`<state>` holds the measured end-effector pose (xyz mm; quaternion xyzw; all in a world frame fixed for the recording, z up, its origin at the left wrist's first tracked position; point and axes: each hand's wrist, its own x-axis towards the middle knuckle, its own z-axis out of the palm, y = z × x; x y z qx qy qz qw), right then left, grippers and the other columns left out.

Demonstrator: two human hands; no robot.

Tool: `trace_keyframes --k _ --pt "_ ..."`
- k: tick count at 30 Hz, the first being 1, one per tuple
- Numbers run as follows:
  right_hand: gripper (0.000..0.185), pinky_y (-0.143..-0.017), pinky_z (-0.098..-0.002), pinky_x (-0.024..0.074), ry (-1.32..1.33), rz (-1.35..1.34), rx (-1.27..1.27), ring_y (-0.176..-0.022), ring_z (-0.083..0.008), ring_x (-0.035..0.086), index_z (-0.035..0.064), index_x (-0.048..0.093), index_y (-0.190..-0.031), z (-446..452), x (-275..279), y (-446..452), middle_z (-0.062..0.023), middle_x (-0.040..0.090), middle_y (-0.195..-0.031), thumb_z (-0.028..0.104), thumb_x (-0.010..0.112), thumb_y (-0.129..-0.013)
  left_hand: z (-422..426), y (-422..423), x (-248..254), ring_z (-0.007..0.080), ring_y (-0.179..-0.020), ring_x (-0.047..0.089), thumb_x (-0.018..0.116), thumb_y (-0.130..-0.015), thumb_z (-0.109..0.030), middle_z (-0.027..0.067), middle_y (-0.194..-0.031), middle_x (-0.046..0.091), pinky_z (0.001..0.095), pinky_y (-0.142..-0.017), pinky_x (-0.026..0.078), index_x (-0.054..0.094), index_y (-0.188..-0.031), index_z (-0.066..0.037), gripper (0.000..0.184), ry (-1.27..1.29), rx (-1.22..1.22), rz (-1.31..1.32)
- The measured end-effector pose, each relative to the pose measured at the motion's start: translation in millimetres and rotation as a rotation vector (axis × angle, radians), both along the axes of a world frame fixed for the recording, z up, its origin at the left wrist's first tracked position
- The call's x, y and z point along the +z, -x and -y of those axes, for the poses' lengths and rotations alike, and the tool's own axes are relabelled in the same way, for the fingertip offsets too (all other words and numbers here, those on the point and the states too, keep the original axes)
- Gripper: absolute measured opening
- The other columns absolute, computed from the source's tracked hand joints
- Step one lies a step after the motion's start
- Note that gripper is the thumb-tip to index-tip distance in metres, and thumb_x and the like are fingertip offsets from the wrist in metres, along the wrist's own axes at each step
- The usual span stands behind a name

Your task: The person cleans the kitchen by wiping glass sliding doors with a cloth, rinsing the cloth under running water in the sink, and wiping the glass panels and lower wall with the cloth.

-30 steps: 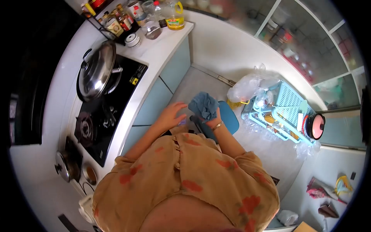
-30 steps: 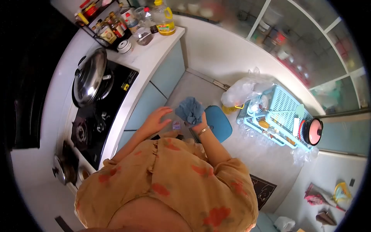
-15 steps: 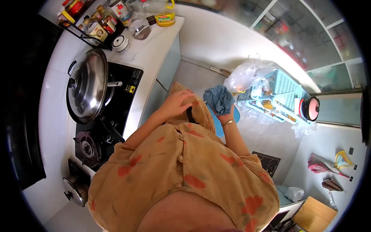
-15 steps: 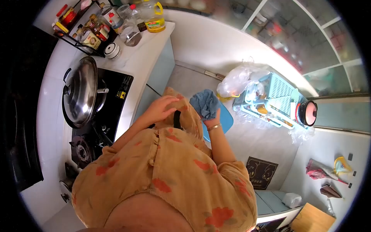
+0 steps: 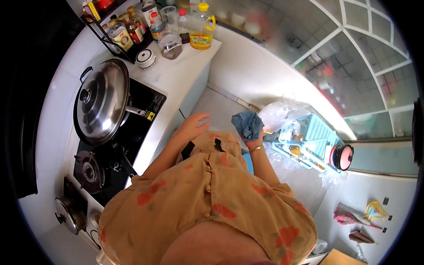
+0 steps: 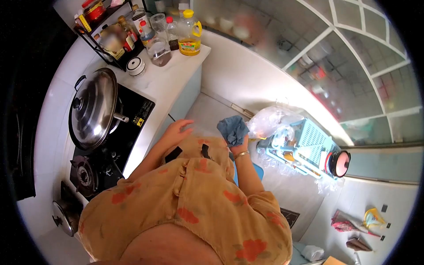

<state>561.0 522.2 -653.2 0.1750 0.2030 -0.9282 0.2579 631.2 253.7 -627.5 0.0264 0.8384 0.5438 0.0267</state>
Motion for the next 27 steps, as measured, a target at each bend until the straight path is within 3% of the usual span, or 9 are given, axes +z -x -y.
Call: trace_keyframes --k 3,6,10,12,14,20,23,26,27 --pt "0.033 -0.100 -0.0440 0.0391 0.044 -0.224 0.029 -0.111 -0.0262 0.051 0.0113 0.053 -0.112 -8 -34 55 -0.0079 0.056 -0.115 0.032 0.036 -0.093 -2 18 -9 0.0192 -0.098 0.057 0.062 -0.085 -0.022 0.0103 -0.112 0.059 0.0300 -0.081 0.046 0.059 -0.113 -0.006 0.032 0.042 0.115 0.092" --pt "0.032 -0.100 -0.0437 0.0402 0.042 -0.069 -0.056 -0.108 -0.0275 0.052 0.0121 0.054 -0.110 -14 -54 119 -0.0076 0.057 -0.112 0.032 0.036 -0.093 -8 45 -22 0.0265 -0.095 0.058 0.061 -0.084 -0.022 0.0112 -0.108 0.059 0.0337 -0.077 0.048 0.060 -0.108 -0.007 0.029 0.081 0.148 0.095" --pt "0.043 -0.101 -0.0413 0.0381 0.192 -0.404 -0.045 -0.114 -0.0251 0.049 0.0140 0.051 -0.120 -15 -82 214 -0.0065 0.053 -0.123 0.044 0.031 -0.096 -20 102 -30 0.0263 -0.095 0.058 0.062 -0.082 -0.018 0.0112 -0.104 0.059 0.0333 -0.072 0.050 0.060 -0.106 -0.007 0.026 0.215 0.196 0.031" --pt "0.043 -0.098 -0.0372 0.0406 0.073 -0.197 -0.157 -0.111 -0.0227 0.051 0.0135 0.051 -0.121 -14 -73 239 -0.0052 0.054 -0.122 0.044 0.032 -0.096 -27 127 -35 0.0264 -0.095 0.058 0.062 -0.082 -0.016 0.0112 -0.104 0.059 0.0332 -0.071 0.050 0.060 -0.106 -0.007 0.025 0.263 0.227 0.009" --pt "0.045 -0.092 -0.0347 0.0452 -0.243 -0.304 -0.236 -0.108 -0.0219 0.054 0.0118 0.049 -0.123 -18 -82 274 -0.0056 0.054 -0.121 0.044 0.033 -0.096 -36 162 -37 0.0281 -0.098 0.057 0.062 -0.081 -0.011 0.0115 -0.108 0.057 0.0340 -0.077 0.049 0.059 -0.106 -0.007 0.025 0.199 0.263 0.040" --pt "0.050 -0.083 -0.0339 0.0473 -0.382 -0.488 -0.731 -0.097 -0.0189 0.056 0.0096 0.047 -0.123 -24 -65 301 -0.0058 0.057 -0.112 0.049 0.033 -0.095 -52 262 -117 0.0310 -0.107 0.053 0.063 -0.080 -0.009 0.0128 -0.118 0.053 0.0351 -0.090 0.044 0.056 -0.111 -0.006 0.033 0.287 0.208 -0.234" --pt "0.052 -0.081 -0.0335 0.0473 -0.427 -0.677 -0.757 -0.094 -0.0192 0.055 0.0022 0.047 -0.121 -50 -129 320 -0.0087 0.055 -0.113 0.045 0.037 -0.093 -68 319 -140 0.0322 -0.117 0.046 0.061 -0.080 -0.009 0.0143 -0.130 0.044 0.0364 -0.095 0.040 0.050 -0.121 -0.007 0.043 0.268 0.197 -0.306" --pt "0.051 -0.086 -0.0357 0.0448 -0.588 -0.700 -0.983 -0.101 -0.0237 0.053 -0.0020 0.047 -0.121 -43 -140 331 -0.0131 0.051 -0.120 0.041 0.039 -0.093 -73 378 -180 0.0357 -0.126 0.036 0.059 -0.082 -0.009 0.0166 -0.141 0.030 0.0398 -0.101 0.034 0.042 -0.130 -0.007 0.051 0.296 0.237 -0.431" --pt "0.043 -0.091 -0.0367 0.0413 -1.300 -0.757 -1.045 -0.106 -0.0261 0.051 -0.0038 0.042 -0.124 -41 -151 333 -0.0152 0.049 -0.122 0.025 0.041 -0.091 -74 397 -196 0.0357 -0.126 0.036 0.059 -0.082 -0.009 0.0166 -0.141 0.030 0.0398 -0.101 0.034 0.042 -0.130 -0.007 0.051 0.289 0.238 -0.445"
